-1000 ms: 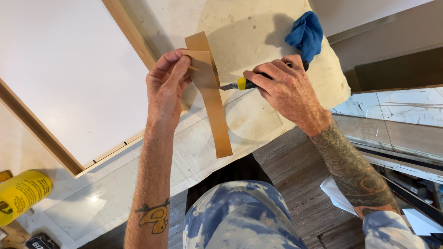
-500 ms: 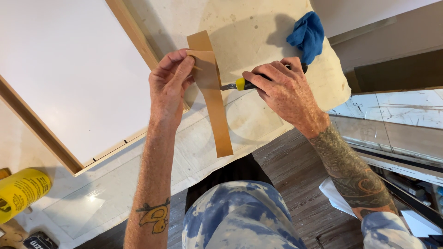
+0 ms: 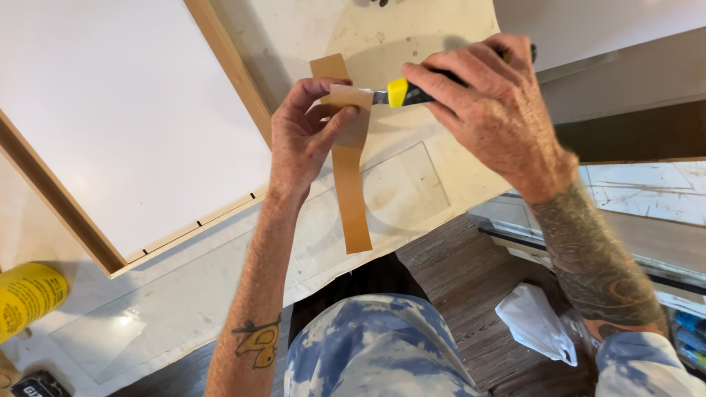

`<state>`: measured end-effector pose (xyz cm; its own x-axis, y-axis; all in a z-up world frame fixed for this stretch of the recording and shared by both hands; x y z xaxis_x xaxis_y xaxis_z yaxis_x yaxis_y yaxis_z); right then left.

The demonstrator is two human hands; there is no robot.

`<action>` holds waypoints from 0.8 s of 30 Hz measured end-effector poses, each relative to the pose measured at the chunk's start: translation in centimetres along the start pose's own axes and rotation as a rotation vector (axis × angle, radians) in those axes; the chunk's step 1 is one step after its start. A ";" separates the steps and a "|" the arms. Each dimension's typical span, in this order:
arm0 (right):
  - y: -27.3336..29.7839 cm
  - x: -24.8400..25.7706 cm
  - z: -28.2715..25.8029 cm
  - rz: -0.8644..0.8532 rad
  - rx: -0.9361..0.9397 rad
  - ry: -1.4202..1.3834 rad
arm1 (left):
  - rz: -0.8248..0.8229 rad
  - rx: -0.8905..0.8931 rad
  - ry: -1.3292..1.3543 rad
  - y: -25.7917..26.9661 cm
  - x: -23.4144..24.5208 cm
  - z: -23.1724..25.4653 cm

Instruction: Applying gummed paper tape to the back of a picture frame and cutting it to size.

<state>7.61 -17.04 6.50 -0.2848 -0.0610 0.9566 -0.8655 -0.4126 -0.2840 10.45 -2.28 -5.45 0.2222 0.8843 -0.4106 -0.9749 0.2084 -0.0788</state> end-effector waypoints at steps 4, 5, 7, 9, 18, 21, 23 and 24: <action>-0.7 1.0 0.0 -0.008 0.034 -0.007 | -0.035 -0.019 0.083 -0.2 -0.6 0.0; -0.5 0.3 0.5 -0.034 0.027 0.043 | -0.022 0.020 0.055 -0.1 -0.5 -0.5; -0.6 0.1 0.8 -0.061 0.026 0.090 | -0.003 0.060 0.026 0.0 -0.4 -0.9; -1.1 1.3 0.3 -0.072 0.041 0.004 | 0.005 0.022 -0.012 -0.2 -0.5 -0.6; -1.5 1.0 -0.1 -0.061 0.058 0.089 | 0.049 0.115 0.006 0.0 0.4 -2.6; 0.7 -0.5 6.0 -0.172 -0.157 -0.180 | -0.007 0.071 -0.066 0.1 0.4 -2.1; 2.2 -0.6 6.6 -0.130 -0.181 -0.127 | -0.022 0.090 -0.042 0.3 0.3 -1.8; 2.6 -0.5 7.1 -0.085 -0.199 -0.076 | -0.034 0.102 -0.019 0.1 0.3 -1.7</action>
<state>8.41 -24.59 5.71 -0.1823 -0.1048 0.9776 -0.9515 -0.2319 -0.2023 10.36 -2.67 -7.10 0.2566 0.8835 -0.3919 -0.9602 0.2793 0.0011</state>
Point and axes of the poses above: each hand's wrist, its own y-axis away from the middle knuckle, its own x-axis out of the back of the hand, z = x × y, the point moved 10 cm from there along -y, towards the middle knuckle, and after that the axes turned 12 degrees about -x, right-handed, at the moved point
